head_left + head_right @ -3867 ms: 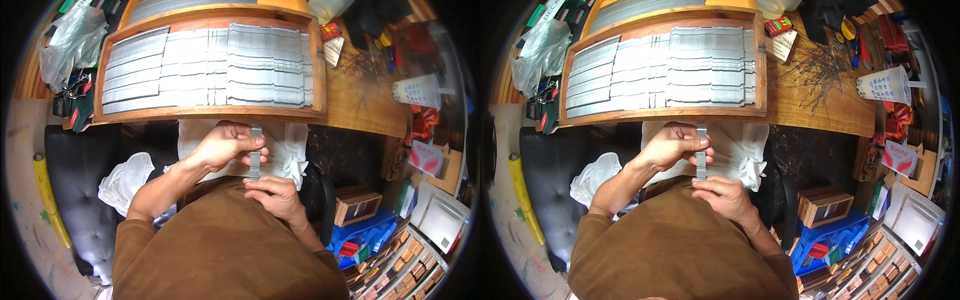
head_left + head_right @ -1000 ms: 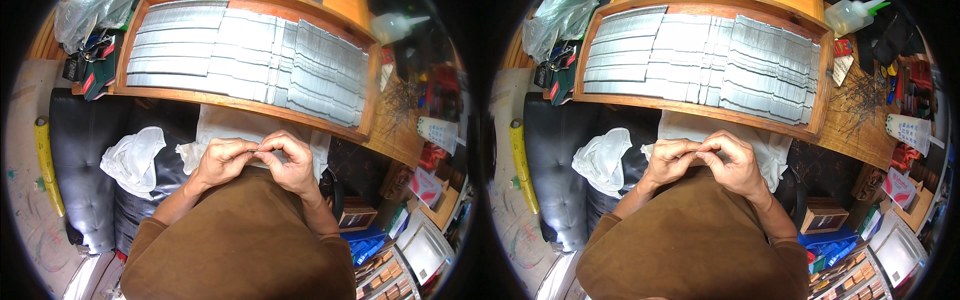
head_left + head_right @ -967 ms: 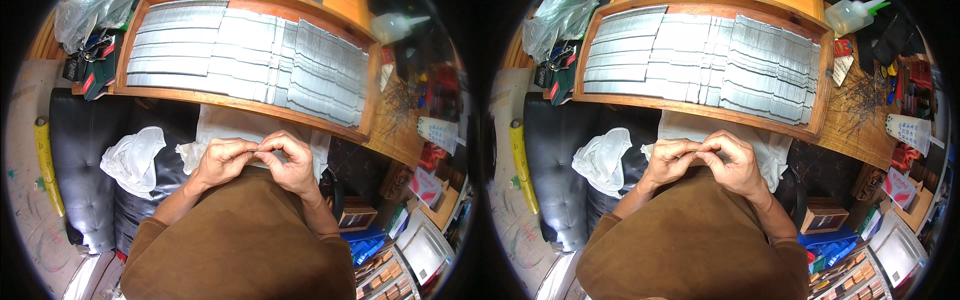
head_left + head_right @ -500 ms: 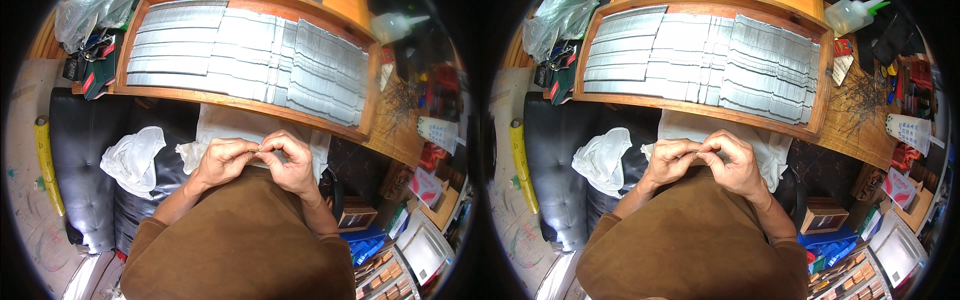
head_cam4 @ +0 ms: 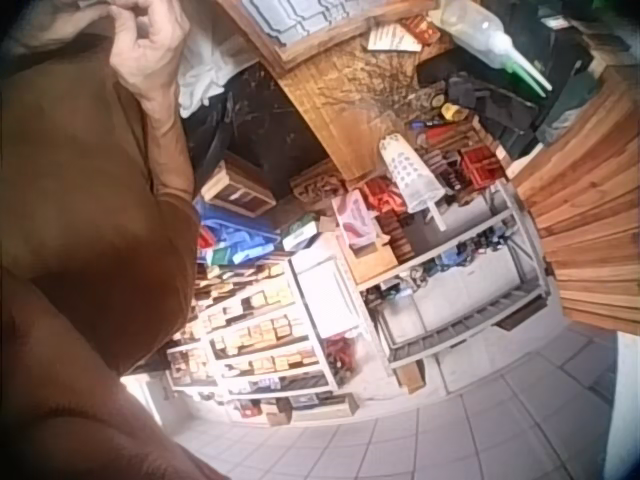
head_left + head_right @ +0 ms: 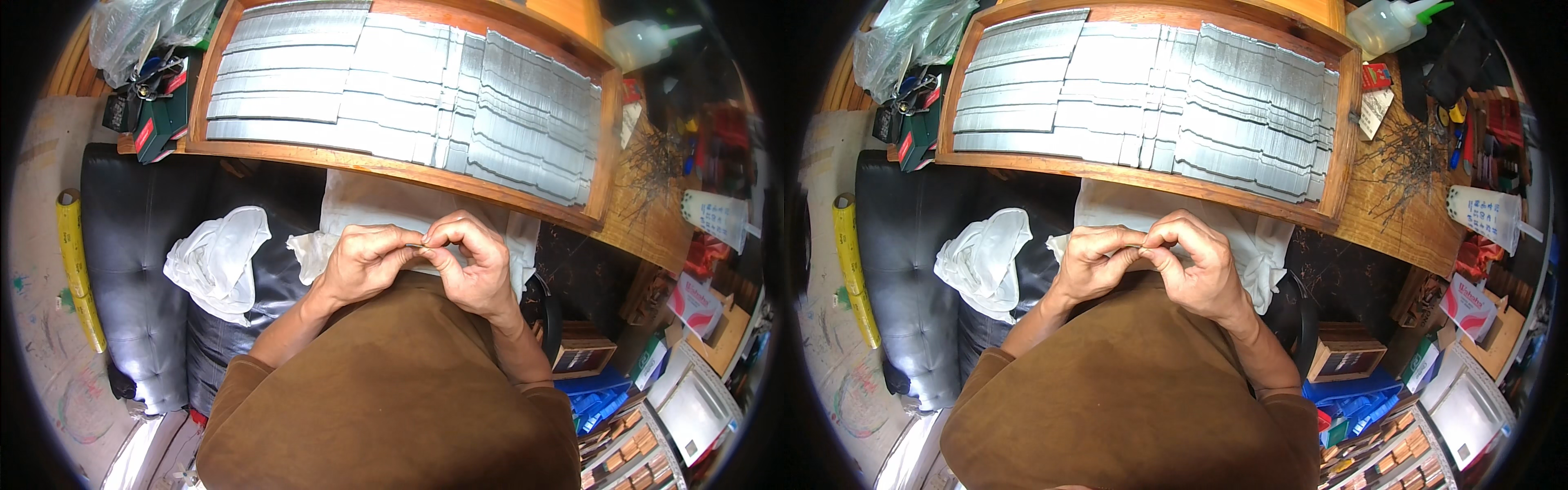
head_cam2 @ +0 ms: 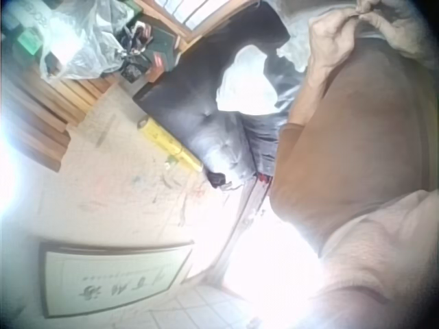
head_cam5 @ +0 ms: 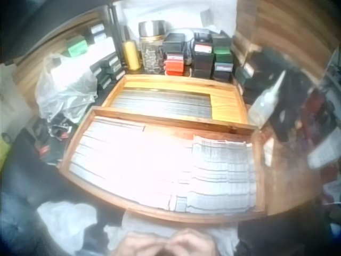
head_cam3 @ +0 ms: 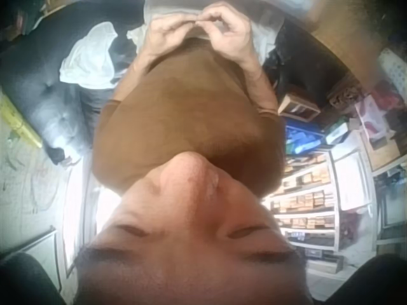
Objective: The person repeatedly picks up small metal strips from a wooden tray, aligns them by hand, and places them back into the tray. The person also wipes the tray surface with a white cloth and continues handling the strips one at a time.
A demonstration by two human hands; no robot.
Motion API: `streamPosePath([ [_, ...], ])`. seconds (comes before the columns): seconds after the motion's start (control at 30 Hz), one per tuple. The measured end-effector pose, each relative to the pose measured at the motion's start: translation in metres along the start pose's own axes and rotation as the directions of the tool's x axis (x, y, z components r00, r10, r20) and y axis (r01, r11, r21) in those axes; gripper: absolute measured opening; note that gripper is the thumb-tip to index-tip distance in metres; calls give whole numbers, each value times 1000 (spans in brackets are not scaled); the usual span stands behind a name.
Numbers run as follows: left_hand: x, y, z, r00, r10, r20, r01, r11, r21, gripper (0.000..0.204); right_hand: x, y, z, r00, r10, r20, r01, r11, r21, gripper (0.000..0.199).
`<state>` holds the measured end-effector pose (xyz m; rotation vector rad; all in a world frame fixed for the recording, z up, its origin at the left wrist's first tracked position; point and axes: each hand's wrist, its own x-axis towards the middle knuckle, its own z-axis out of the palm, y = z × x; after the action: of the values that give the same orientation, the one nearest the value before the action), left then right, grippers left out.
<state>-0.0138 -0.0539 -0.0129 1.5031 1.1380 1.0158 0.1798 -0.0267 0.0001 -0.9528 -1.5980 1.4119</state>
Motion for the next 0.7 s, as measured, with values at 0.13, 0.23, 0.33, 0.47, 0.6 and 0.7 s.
streamPosePath([
  [0.13,-1,-1,1,1000,-19,-15,18,999,-34,18,-2,5,2,1000,-20,-17,21,999,47,13],
  [0.23,0,1,0,1000,-12,-13,12,1000,-20,18,-4,7,3,998,-42,-41,44,998,41,14],
  [0.33,0,-2,1,999,30,-24,-30,1000,-1,19,-3,2,5,997,-51,-65,47,998,-49,14],
  [0.47,-2,-3,-1,1000,16,3,-16,999,39,20,4,-2,3,989,-143,-27,139,984,-115,14],
  [0.6,-2,-3,-1,1000,17,-8,-17,999,34,20,4,-1,4,988,-151,-43,144,982,-123,13],
  [0.7,0,-1,0,1000,15,-10,-15,1000,14,19,4,-2,4,987,-147,-60,140,984,-111,13],
])
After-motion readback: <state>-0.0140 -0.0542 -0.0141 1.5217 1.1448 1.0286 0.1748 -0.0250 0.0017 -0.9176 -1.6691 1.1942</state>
